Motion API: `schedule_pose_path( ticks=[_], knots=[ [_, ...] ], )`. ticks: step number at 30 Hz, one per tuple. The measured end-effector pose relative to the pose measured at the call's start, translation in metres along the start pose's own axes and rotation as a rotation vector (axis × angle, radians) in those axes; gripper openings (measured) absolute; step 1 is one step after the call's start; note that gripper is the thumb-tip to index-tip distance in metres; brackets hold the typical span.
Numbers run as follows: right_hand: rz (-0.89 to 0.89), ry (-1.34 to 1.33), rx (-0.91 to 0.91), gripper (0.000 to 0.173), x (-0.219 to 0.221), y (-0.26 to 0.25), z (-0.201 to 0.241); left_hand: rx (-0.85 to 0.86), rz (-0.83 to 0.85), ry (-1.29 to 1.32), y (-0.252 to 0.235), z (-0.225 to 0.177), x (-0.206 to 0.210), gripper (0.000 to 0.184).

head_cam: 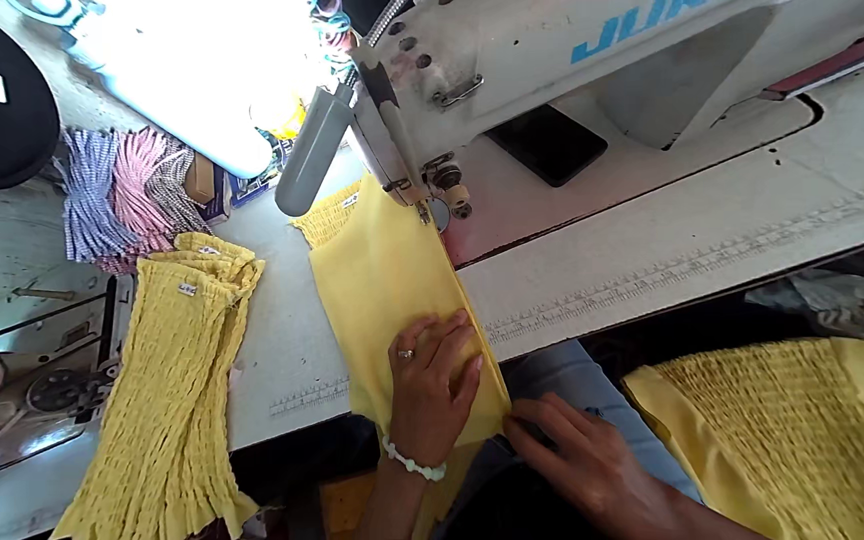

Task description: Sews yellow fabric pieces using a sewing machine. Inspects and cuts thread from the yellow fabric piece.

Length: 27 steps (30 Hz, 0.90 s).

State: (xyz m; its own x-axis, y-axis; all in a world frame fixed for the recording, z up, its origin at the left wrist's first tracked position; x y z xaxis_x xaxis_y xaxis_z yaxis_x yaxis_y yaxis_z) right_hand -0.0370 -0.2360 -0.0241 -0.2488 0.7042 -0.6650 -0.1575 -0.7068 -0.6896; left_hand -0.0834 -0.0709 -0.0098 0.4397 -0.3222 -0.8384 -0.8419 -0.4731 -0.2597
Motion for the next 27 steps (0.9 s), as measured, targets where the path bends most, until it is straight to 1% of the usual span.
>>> schedule_pose_path(
  ticks=[5,11,15,18,20,22,23,27],
  knots=[
    [-0.004,0.035,-0.009,0.016,0.009,-0.022,-0.009,0.031,0.062,0.008,-0.023,0.014,-0.003,0.032],
    [0.052,0.04,-0.043,0.019,0.016,-0.048,-0.023,0.074,0.086,-0.005,-0.048,0.025,-0.001,0.031],
    [0.075,0.083,-0.026,0.018,0.021,-0.062,-0.033,0.106,0.088,-0.045,-0.061,0.03,0.001,0.032],
    [0.076,0.105,-0.015,0.017,0.023,-0.064,-0.036,0.104,0.041,-0.151,-0.06,0.025,0.001,0.034],
    [0.06,0.11,-0.005,0.016,0.023,-0.061,-0.037,0.042,-0.005,-0.205,-0.054,0.016,-0.002,0.035],
    [0.042,0.11,0.014,0.015,0.021,-0.056,-0.038,-0.049,-0.007,-0.181,-0.046,0.009,-0.002,0.039],
    [0.038,0.114,0.019,0.014,0.021,-0.055,-0.038,-0.067,-0.01,-0.167,-0.044,0.008,-0.001,0.041],
    [0.033,0.142,0.014,0.017,0.02,-0.053,-0.036,0.021,-0.008,-0.129,-0.041,0.014,0.002,0.038]
  ],
)
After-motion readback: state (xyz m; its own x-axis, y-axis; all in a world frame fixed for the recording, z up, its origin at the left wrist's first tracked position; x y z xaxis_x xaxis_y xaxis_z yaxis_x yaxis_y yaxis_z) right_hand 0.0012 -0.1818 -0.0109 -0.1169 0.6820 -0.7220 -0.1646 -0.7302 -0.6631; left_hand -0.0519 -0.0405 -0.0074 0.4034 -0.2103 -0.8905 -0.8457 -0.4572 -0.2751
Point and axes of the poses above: each hand's wrist, its own y-axis away from the middle knuckle, its own x-axis out of the palm, z = x × y, the point moved 5 cm from there along -y, towards the middle knuckle, and after that the axes turned 9 degrees about -x, right-handed, at the moved point
